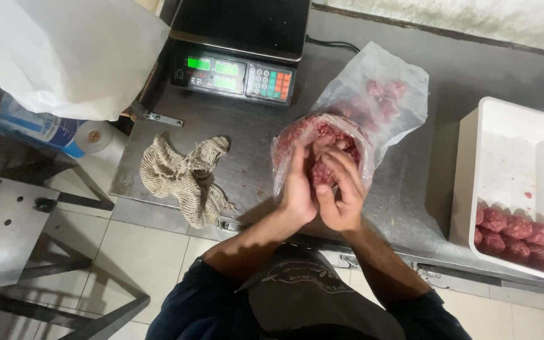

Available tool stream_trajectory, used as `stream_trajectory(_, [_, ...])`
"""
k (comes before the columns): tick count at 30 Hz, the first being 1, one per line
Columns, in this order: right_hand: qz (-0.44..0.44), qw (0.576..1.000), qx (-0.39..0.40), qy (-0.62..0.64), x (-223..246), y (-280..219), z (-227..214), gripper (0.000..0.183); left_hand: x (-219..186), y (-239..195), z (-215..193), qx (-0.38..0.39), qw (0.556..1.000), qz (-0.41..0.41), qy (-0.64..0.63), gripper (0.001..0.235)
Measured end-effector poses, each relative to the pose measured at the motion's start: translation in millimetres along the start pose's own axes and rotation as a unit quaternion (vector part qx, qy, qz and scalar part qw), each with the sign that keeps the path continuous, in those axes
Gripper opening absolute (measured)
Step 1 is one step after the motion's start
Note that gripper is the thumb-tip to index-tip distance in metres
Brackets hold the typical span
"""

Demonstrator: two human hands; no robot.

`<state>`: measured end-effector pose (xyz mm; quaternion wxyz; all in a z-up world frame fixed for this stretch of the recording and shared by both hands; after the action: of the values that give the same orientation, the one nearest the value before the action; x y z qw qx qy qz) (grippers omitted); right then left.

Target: Forming meatballs from ground meat and placing them into a container.

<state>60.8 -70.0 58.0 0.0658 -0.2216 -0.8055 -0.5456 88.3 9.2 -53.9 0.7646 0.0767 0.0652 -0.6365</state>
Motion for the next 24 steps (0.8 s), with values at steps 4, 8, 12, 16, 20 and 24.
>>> stream_trajectory(4, [0.071,0.997,0.020,-0.025,-22,-18,1,0.030,-8,3,-10,-0.070,0.997,0.021,0.029,0.070])
stream_trajectory(8, [0.128,0.991,0.032,0.024,-48,-21,14,0.014,2,15,-15,0.002,0.996,-0.030,-0.089,0.069])
stream_trajectory(12, [-0.014,0.988,0.151,0.029,-14,-7,19,0.035,2,12,-16,0.008,0.990,-0.084,-0.112,0.065])
stream_trajectory(16, [0.048,0.983,0.174,0.044,-20,-14,17,0.063,12,-10,-5,-0.028,0.997,-0.070,-0.010,0.063])
stream_trajectory(20, [-0.066,0.981,0.176,-0.039,-9,-10,23,0.090,24,-1,-15,0.079,0.987,-0.133,-0.053,0.067])
stream_trajectory(24, [-0.075,0.982,0.160,-0.072,-18,-26,21,0.088,4,-9,25,0.062,0.985,-0.150,-0.053,0.071])
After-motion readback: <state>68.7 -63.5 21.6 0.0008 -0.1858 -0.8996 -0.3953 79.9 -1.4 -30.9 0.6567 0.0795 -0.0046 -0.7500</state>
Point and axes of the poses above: each hand's wrist, its own y-axis towards the middle knuckle, its own z-axis out of the palm, x = y × z, the point moved 8 cm from there along y, towards the middle knuckle, and after that the axes turned 14 degrees about -y, right-handed, at the moved point
